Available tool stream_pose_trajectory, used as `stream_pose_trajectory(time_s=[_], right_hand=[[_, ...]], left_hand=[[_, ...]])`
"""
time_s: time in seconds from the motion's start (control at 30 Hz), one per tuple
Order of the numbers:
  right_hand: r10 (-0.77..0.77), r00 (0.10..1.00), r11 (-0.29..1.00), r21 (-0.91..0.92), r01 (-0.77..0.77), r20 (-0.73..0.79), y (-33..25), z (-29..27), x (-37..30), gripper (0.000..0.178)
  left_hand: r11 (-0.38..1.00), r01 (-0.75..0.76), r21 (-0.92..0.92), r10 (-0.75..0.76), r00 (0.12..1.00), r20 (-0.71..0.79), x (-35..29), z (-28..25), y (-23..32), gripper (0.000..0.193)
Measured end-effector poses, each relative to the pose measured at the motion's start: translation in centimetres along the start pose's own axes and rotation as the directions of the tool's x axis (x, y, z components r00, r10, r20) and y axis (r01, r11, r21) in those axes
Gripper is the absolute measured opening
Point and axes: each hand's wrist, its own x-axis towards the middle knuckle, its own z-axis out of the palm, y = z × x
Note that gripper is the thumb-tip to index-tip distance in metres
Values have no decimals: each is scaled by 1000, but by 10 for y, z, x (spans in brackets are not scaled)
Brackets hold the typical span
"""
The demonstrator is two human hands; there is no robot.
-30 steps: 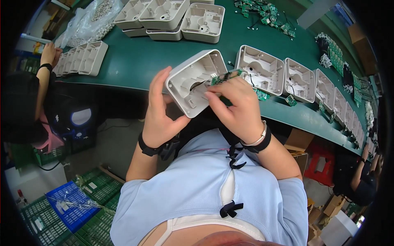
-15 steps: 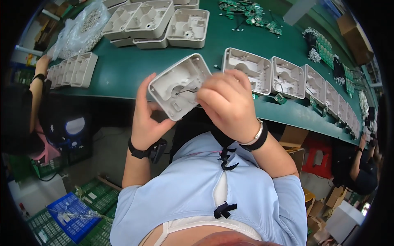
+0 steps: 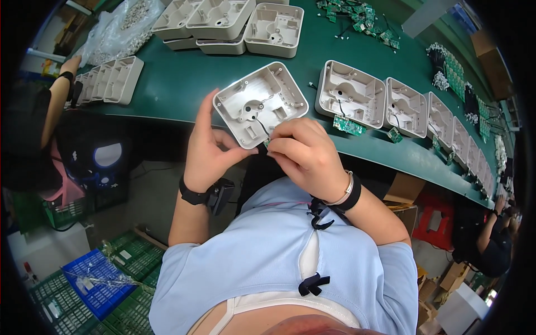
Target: Assembling printed circuit boards into plastic housings on a production assembly line.
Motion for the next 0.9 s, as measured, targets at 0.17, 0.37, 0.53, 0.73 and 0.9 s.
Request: stream_pose_trajectory(time_s=[0.17,0.37,0.53,0.73,0.9], right_hand=[[42,999,996,77,-41,-18,0,3,1,24],[186,982,982,35,-187,27,0,5,10,24],[162,986,985,-69,-159,29,1,7,22,20],[135,978,964,-249,-93,157,4,10,27,10],[157,981,952,-282,-118,117,17,27,38,10]], left_hand=[[1000,17,-3,-17,999,35,5,-4,2,118],[998,17,64,-23,996,88,8,-12,3,117],[998,33,44,-39,988,151,24,-20,3,117],[990,122,-66,-88,921,381,59,-32,0,112],[920,-11,392,-153,910,385,86,-44,10,84]])
